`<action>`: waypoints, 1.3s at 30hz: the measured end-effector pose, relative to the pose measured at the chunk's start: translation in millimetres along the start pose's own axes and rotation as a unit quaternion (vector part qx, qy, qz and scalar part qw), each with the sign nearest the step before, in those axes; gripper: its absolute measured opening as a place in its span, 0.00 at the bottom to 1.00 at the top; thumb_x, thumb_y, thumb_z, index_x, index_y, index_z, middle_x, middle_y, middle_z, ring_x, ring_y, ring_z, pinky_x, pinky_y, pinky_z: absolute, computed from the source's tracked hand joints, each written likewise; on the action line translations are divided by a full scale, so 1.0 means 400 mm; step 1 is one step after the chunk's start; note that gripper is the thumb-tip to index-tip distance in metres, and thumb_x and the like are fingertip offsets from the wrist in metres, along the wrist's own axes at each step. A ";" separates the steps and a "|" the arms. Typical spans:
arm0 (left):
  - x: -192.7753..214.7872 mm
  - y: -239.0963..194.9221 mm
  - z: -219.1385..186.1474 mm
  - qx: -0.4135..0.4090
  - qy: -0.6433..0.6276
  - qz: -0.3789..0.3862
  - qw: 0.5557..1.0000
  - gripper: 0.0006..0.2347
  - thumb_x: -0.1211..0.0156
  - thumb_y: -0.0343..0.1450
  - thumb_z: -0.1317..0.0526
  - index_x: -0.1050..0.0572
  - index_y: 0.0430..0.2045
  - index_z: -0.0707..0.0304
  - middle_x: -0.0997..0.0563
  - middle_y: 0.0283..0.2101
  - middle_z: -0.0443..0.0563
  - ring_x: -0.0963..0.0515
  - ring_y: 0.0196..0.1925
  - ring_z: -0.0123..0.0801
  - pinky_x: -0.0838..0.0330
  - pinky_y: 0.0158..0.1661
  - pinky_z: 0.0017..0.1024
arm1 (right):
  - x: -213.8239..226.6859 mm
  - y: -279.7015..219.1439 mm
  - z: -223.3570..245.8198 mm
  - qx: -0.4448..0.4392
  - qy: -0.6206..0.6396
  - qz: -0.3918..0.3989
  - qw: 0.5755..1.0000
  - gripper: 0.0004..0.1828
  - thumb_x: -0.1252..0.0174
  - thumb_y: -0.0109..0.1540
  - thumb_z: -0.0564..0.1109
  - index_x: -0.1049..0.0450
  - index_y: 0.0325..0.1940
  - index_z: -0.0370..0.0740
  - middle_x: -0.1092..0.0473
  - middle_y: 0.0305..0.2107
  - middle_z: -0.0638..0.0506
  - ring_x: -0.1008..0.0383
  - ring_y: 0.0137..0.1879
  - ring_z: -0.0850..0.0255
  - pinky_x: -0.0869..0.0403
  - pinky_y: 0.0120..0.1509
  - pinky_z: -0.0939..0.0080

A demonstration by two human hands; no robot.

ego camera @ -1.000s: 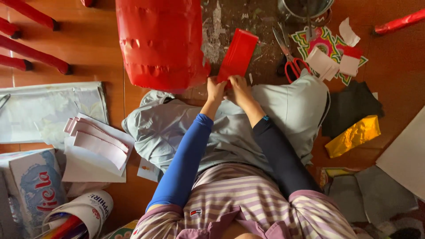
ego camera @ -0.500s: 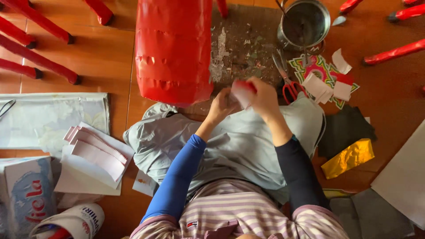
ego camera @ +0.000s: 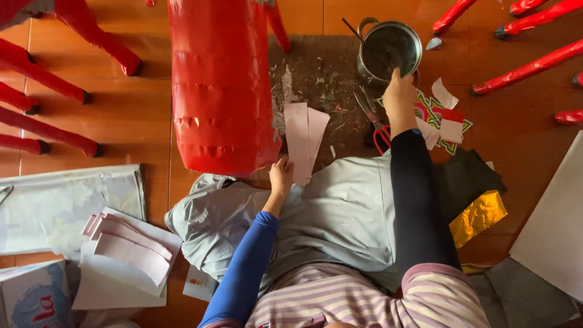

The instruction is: Cutting pink paper strips and applying red paper covering to a bamboo structure to create a decorative craft item.

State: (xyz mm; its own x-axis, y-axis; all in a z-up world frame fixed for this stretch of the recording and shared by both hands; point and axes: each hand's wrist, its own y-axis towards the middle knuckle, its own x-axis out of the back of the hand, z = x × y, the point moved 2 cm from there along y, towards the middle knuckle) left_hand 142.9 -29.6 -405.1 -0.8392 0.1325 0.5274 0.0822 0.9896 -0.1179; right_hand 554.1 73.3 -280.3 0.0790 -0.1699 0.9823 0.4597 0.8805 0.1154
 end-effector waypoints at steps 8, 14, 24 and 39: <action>0.023 -0.033 -0.035 -0.070 0.142 -0.098 0.982 0.11 0.37 0.68 0.64 0.22 0.43 0.64 0.23 0.36 0.69 0.26 0.42 0.64 0.31 0.46 0.52 | 0.182 -0.118 0.026 -0.036 -0.016 0.036 0.999 0.18 0.48 0.66 0.42 0.27 0.60 0.39 0.26 0.38 0.33 0.24 0.43 0.35 0.26 0.43 0.35; 0.032 -0.039 -0.024 -0.081 0.077 -0.139 0.984 0.05 0.39 0.69 0.67 0.23 0.36 0.66 0.23 0.37 0.67 0.24 0.41 0.59 0.28 0.42 0.46 | -0.015 -0.210 -0.002 0.065 0.153 -0.046 0.985 0.17 0.43 0.67 0.45 0.24 0.58 0.36 0.24 0.38 0.35 0.23 0.45 0.39 0.25 0.44 0.40; 0.059 -0.041 -0.084 0.212 -0.357 -0.003 0.910 0.09 0.40 0.72 0.60 0.28 0.40 0.63 0.20 0.34 0.50 0.18 0.30 0.31 0.19 0.23 0.32 | -0.150 -0.193 -0.067 -0.208 0.608 0.260 0.721 0.12 0.50 0.71 0.47 0.23 0.50 0.40 0.34 0.23 0.59 0.38 0.23 0.71 0.44 0.22 0.68; 0.011 -0.019 -0.021 0.184 -0.499 0.210 0.821 0.15 0.47 0.73 0.66 0.29 0.52 0.79 0.18 0.45 0.62 0.15 0.42 0.47 0.16 0.38 0.42 | 0.067 -0.377 0.190 0.128 0.405 0.274 0.863 0.23 0.49 0.68 0.44 0.29 0.68 0.43 0.24 0.28 0.46 0.26 0.30 0.60 0.27 0.33 0.59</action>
State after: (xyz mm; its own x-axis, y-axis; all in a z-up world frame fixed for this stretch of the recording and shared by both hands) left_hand 143.0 -36.2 -394.8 -0.8157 0.1645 -0.5545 0.4627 0.7608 -0.4550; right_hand 419.6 -30.3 -260.0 0.8621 0.1409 0.4867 -0.0456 0.9782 -0.2025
